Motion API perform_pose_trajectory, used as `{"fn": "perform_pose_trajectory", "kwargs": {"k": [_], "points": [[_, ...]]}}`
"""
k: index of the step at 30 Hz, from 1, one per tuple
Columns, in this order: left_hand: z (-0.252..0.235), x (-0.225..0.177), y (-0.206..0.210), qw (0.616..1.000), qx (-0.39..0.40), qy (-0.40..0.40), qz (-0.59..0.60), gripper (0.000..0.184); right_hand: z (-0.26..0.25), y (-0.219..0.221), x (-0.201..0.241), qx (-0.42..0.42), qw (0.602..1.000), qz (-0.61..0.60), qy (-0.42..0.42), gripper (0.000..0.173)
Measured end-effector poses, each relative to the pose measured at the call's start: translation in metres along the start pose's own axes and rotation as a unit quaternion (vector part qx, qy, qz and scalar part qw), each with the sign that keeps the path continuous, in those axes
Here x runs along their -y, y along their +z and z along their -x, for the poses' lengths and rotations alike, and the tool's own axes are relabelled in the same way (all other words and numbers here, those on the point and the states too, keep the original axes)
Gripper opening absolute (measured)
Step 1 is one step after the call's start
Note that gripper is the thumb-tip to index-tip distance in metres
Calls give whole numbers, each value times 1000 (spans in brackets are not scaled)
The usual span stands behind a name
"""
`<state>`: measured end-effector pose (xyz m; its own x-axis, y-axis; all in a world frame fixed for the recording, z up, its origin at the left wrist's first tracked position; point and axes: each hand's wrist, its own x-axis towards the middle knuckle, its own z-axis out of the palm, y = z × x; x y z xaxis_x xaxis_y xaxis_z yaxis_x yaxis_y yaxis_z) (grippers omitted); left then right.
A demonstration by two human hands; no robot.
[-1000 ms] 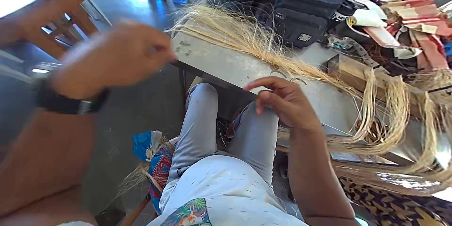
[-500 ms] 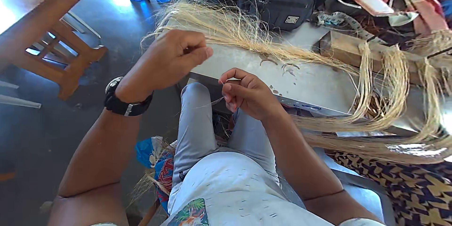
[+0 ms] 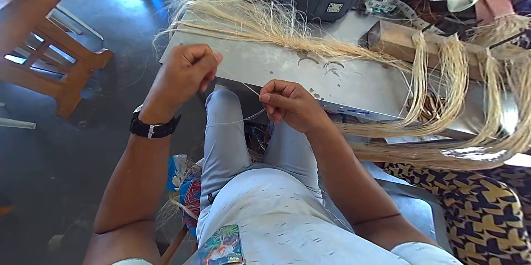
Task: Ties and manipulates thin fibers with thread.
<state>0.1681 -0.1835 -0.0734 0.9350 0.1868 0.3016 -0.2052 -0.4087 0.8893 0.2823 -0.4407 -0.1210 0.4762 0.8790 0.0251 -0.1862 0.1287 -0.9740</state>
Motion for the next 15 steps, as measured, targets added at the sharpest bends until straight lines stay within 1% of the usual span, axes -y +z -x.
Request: {"fn": "perform_pose_trajectory", "kwargs": {"k": [2,3,5,7,8,9,11,13,14,15], "points": [[2,12,6,998,-30,2,59,27,1,-5,0,-10,1000,-13,-1,12],[4,19,11,996,-27,5,85,26,1,-9,0,-18,999,-28,-3,13],[11,35,29,994,9,2,113,37,2,-17,2,-36,998,-60,-8,14],[23,49,54,993,68,-20,93,47,6,-26,8,-56,996,-73,-10,15],[31,52,66,991,100,-43,78,50,8,-30,11,-66,995,-76,-11,17],[36,57,77,987,128,-62,79,49,9,-35,13,-76,994,-80,-14,18],[44,63,92,979,162,-88,92,38,10,-48,18,-90,991,-94,-28,19],[49,74,99,977,168,-84,100,23,12,-62,22,-104,988,-106,-41,19],[50,79,100,979,162,-75,98,21,13,-68,23,-114,987,-106,-44,20],[52,83,101,982,152,-66,95,23,15,-74,25,-126,985,-106,-46,21]]}}
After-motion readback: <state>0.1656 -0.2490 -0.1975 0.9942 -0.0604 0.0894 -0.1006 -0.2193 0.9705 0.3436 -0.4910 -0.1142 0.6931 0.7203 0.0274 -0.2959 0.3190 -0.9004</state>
